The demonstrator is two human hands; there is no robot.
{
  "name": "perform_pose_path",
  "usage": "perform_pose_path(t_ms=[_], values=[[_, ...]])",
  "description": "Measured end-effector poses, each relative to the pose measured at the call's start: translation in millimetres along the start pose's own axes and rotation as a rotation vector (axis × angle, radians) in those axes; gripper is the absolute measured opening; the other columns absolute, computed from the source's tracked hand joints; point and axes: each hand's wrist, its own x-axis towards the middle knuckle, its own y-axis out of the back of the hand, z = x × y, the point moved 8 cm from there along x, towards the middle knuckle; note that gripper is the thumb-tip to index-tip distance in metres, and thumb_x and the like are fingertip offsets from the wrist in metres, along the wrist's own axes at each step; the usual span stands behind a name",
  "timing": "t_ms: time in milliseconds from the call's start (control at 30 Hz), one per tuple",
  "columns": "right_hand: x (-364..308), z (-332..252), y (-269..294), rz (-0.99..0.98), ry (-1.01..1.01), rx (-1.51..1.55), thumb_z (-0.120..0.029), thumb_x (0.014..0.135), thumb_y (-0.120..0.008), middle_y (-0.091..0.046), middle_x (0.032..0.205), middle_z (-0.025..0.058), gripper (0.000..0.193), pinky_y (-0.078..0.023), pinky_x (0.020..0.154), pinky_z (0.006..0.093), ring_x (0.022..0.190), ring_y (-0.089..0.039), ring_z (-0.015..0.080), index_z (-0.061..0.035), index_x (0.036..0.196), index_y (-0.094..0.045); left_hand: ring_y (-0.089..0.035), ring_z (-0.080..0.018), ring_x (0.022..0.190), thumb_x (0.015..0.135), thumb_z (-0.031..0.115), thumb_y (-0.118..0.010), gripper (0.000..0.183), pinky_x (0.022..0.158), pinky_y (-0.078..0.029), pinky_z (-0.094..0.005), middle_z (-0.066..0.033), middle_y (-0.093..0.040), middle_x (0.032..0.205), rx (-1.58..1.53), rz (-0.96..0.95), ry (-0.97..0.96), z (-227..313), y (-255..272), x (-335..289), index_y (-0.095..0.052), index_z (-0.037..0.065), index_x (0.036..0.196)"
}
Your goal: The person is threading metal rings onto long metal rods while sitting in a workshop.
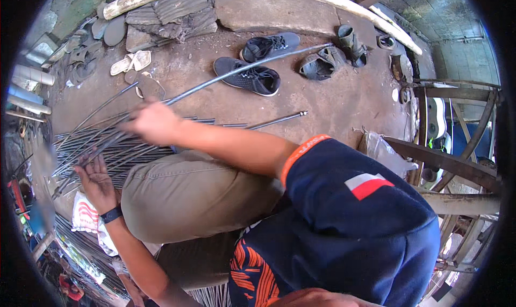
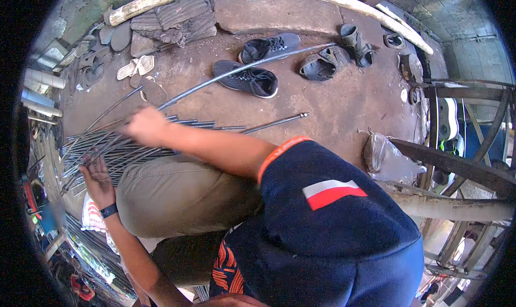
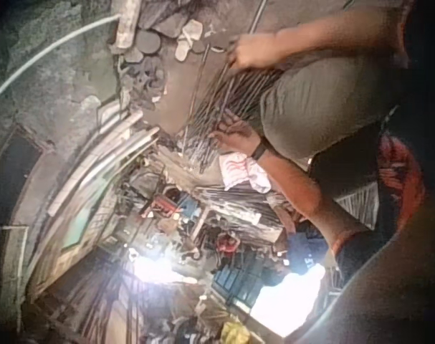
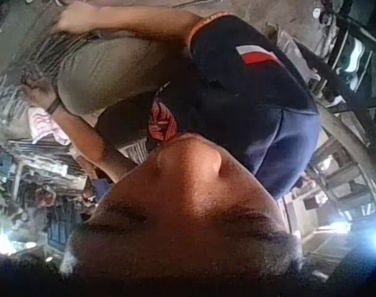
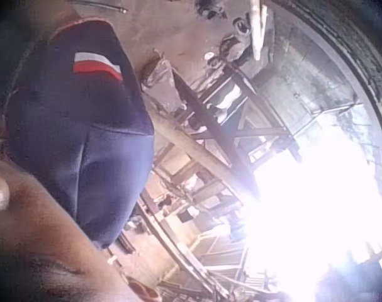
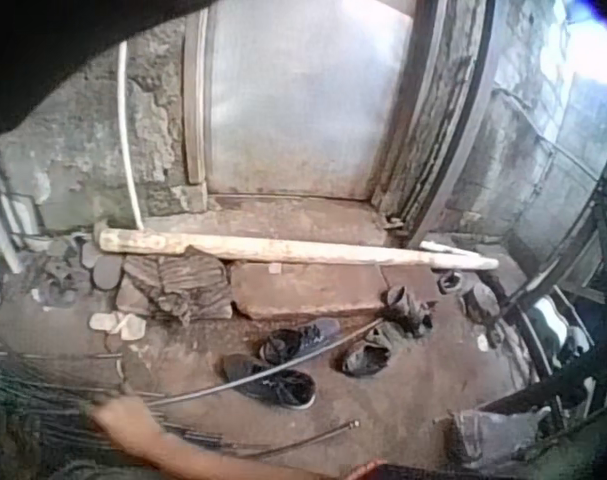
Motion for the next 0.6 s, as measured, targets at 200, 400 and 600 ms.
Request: perform_pose_path(t_ms=[200,400,600], values=[[-127,181,-12,-0.283,-0.471,-0.442,-0.013,0.067,-0.059,-0.062,0.079,0.0113,0.018,-0.042,0.072,0.0454,0.079,-0.060,0.0280,-0.0105,0.084,-0.064,-0.045,-0.0345,0.116,0.094,0.034,-0.040,0.047,0.099,-0.039,-0.0431,-0.0233,-0.045,0.123,0.251,0.101,0.071,-10,51,-18,-0.036,-0.005,0.121],[-115,159,30,-0.201,-0.369,-0.335,-0.015,0.065,-0.060,-0.062,0.072,0.0183,0.025,-0.048,0.064,0.0452,0.070,-0.060,0.0362,-0.0124,0.089,-0.064,-0.060,-0.0388,0.091,0.090,0.026,-0.052,0.047,0.078,-0.053,-0.0469,-0.0281,-0.051,0.113,0.019,0.453,-0.134,23,85,-23,-0.039,-0.008,0.119],[-31,87,44,-0.116,0.064,-0.147,-0.003,0.068,-0.062,-0.057,0.069,0.0171,0.018,-0.044,0.054,0.0408,0.058,-0.054,0.0342,-0.0006,0.086,-0.060,-0.060,-0.0251,0.064,0.091,0.022,-0.049,0.024,0.063,-0.054,-0.0410,-0.0117,-0.058,0.075,-0.071,0.847,-0.444,153,211,-138,-0.052,-0.002,0.088]])
